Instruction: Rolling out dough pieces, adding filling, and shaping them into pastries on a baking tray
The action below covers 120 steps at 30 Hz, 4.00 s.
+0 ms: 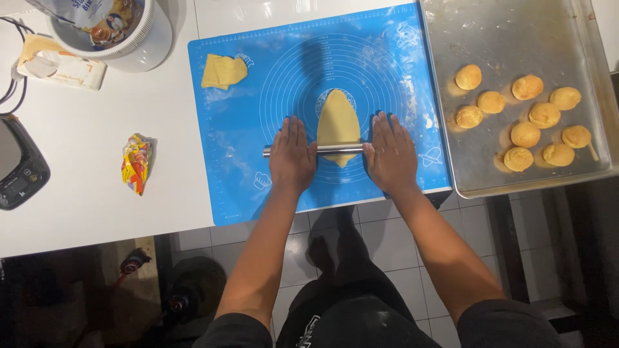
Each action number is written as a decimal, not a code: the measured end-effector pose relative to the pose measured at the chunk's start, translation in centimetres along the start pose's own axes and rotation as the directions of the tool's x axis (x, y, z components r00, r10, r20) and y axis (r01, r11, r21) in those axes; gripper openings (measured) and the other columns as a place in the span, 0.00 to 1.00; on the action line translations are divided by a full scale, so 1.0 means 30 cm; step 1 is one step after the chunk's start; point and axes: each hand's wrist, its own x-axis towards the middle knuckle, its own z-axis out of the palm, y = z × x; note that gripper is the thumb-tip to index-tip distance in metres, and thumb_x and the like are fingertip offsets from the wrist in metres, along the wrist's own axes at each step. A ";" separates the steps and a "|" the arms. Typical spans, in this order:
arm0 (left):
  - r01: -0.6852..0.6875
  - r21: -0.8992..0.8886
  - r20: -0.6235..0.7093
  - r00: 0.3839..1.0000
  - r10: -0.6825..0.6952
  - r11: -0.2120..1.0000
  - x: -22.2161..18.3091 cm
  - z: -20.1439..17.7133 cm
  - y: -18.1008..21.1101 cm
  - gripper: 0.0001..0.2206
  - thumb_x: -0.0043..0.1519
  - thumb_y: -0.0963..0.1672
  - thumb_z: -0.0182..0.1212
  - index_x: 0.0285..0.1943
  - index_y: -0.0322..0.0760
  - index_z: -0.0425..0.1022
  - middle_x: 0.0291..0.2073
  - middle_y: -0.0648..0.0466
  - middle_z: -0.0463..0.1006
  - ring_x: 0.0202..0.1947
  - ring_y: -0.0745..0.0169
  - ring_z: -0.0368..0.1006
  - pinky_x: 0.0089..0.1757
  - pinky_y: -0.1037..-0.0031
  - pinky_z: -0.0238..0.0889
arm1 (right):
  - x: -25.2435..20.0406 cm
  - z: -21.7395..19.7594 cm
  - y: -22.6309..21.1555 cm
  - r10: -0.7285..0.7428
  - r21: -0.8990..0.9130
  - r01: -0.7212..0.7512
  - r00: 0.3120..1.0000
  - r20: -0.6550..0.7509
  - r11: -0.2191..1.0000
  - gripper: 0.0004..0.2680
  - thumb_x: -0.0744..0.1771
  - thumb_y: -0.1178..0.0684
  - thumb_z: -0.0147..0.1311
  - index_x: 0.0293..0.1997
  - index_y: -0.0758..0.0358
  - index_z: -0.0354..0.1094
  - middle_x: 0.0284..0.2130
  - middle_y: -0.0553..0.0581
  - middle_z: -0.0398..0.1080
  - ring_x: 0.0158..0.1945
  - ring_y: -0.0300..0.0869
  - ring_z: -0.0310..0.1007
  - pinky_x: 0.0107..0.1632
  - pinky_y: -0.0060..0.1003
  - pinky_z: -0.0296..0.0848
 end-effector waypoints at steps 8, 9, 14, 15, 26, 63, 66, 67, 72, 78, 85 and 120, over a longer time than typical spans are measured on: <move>-0.034 -0.130 -0.119 0.993 0.019 0.991 -0.199 0.098 0.008 0.26 0.74 0.50 0.35 0.80 0.35 0.52 0.78 0.47 0.54 0.79 0.52 0.44 0.73 0.61 0.33 | -0.182 0.042 -0.008 -0.049 0.029 0.053 0.992 -0.118 0.998 0.22 0.74 0.43 0.35 0.76 0.63 0.50 0.71 0.68 0.56 0.76 0.61 0.49 0.73 0.62 0.43; 0.003 -0.152 -0.070 0.997 -0.014 0.988 -0.230 0.080 0.018 0.25 0.73 0.48 0.38 0.80 0.37 0.52 0.78 0.49 0.55 0.78 0.55 0.45 0.73 0.63 0.32 | -0.202 0.043 -0.011 -0.062 0.015 0.064 0.990 -0.126 0.998 0.21 0.73 0.44 0.36 0.76 0.63 0.50 0.70 0.68 0.57 0.75 0.61 0.50 0.73 0.63 0.44; -0.123 -0.188 -0.220 0.972 0.080 0.974 -0.232 0.304 -0.073 0.20 0.70 0.45 0.50 0.71 0.37 0.65 0.65 0.49 0.70 0.71 0.53 0.59 0.71 0.58 0.41 | -0.271 0.120 0.057 -0.105 -0.161 0.091 0.991 -0.084 0.983 0.17 0.72 0.53 0.39 0.71 0.60 0.57 0.57 0.61 0.67 0.69 0.54 0.63 0.73 0.58 0.51; -0.148 -0.136 -0.251 0.962 0.110 0.980 -0.210 0.388 -0.103 0.17 0.68 0.44 0.54 0.67 0.39 0.69 0.59 0.51 0.74 0.68 0.55 0.64 0.70 0.58 0.45 | -0.278 0.146 0.076 -0.117 -0.193 0.107 0.992 -0.046 0.975 0.16 0.71 0.55 0.40 0.69 0.59 0.59 0.53 0.58 0.67 0.66 0.52 0.65 0.73 0.55 0.54; -0.212 -0.079 -0.468 0.871 0.151 0.974 -0.024 0.118 -0.056 0.19 0.68 0.47 0.53 0.66 0.39 0.63 0.62 0.51 0.62 0.68 0.55 0.55 0.68 0.56 0.46 | -0.040 0.090 0.060 -0.114 0.009 0.124 0.937 -0.330 0.992 0.17 0.73 0.46 0.35 0.66 0.60 0.63 0.56 0.64 0.65 0.66 0.56 0.61 0.70 0.58 0.54; 0.041 -0.079 -0.117 0.992 -0.051 0.996 0.668 -0.225 -0.022 0.30 0.72 0.57 0.24 0.83 0.49 0.42 0.82 0.54 0.41 0.81 0.53 0.29 0.72 0.55 0.19 | 0.726 0.016 0.066 0.338 0.130 -0.327 0.938 -0.073 0.936 0.27 0.74 0.34 0.29 0.82 0.60 0.37 0.79 0.67 0.35 0.80 0.57 0.23 0.73 0.60 0.15; 0.051 -0.104 -0.144 0.987 -0.066 0.993 0.724 -0.240 -0.024 0.32 0.72 0.59 0.21 0.84 0.51 0.41 0.82 0.56 0.41 0.81 0.55 0.30 0.72 0.57 0.18 | 0.789 0.017 0.079 0.354 0.153 -0.337 0.930 -0.097 0.929 0.27 0.74 0.34 0.29 0.81 0.61 0.38 0.78 0.68 0.35 0.80 0.58 0.23 0.73 0.61 0.15; 0.054 -0.104 -0.140 0.988 -0.069 0.993 0.748 -0.218 -0.037 0.32 0.72 0.59 0.21 0.84 0.51 0.41 0.82 0.56 0.41 0.81 0.55 0.30 0.72 0.57 0.18 | 0.806 0.024 0.083 0.353 0.153 -0.337 0.931 -0.093 0.929 0.27 0.74 0.34 0.29 0.81 0.61 0.38 0.78 0.68 0.35 0.80 0.58 0.23 0.73 0.61 0.15; -0.172 -0.082 -0.640 0.764 0.080 0.982 0.880 -0.157 -0.081 0.24 0.75 0.52 0.42 0.75 0.35 0.59 0.72 0.44 0.67 0.76 0.41 0.49 0.71 0.50 0.39 | 0.935 0.057 0.112 0.309 0.114 -0.288 0.872 -0.380 0.951 0.25 0.76 0.38 0.33 0.79 0.68 0.43 0.76 0.69 0.43 0.79 0.59 0.32 0.76 0.63 0.33; -0.231 0.046 -0.872 0.466 0.151 0.972 0.954 -0.231 -0.084 0.20 0.74 0.49 0.42 0.54 0.35 0.80 0.44 0.48 0.85 0.55 0.51 0.76 0.56 0.59 0.60 | 1.096 0.081 0.182 0.082 0.131 0.012 0.725 -0.683 0.991 0.11 0.73 0.51 0.44 0.49 0.70 0.71 0.40 0.63 0.72 0.44 0.56 0.70 0.56 0.53 0.64; -0.394 0.073 -0.433 0.815 0.386 0.916 0.736 -0.003 -0.254 0.21 0.60 0.52 0.69 0.61 0.47 0.76 0.52 0.52 0.75 0.57 0.48 0.70 0.53 0.54 0.65 | 0.752 0.010 0.274 -0.410 0.062 0.426 0.895 -0.175 0.903 0.18 0.63 0.42 0.62 0.55 0.57 0.75 0.41 0.58 0.71 0.48 0.57 0.74 0.48 0.52 0.71; -0.192 -0.120 -0.524 0.846 0.103 0.974 0.484 0.076 -0.048 0.34 0.68 0.56 0.51 0.79 0.33 0.55 0.75 0.40 0.59 0.76 0.38 0.50 0.70 0.46 0.45 | 0.487 0.126 0.110 -0.063 -0.067 0.029 0.803 -0.592 0.997 0.25 0.75 0.39 0.35 0.76 0.70 0.53 0.75 0.67 0.48 0.77 0.60 0.43 0.75 0.59 0.42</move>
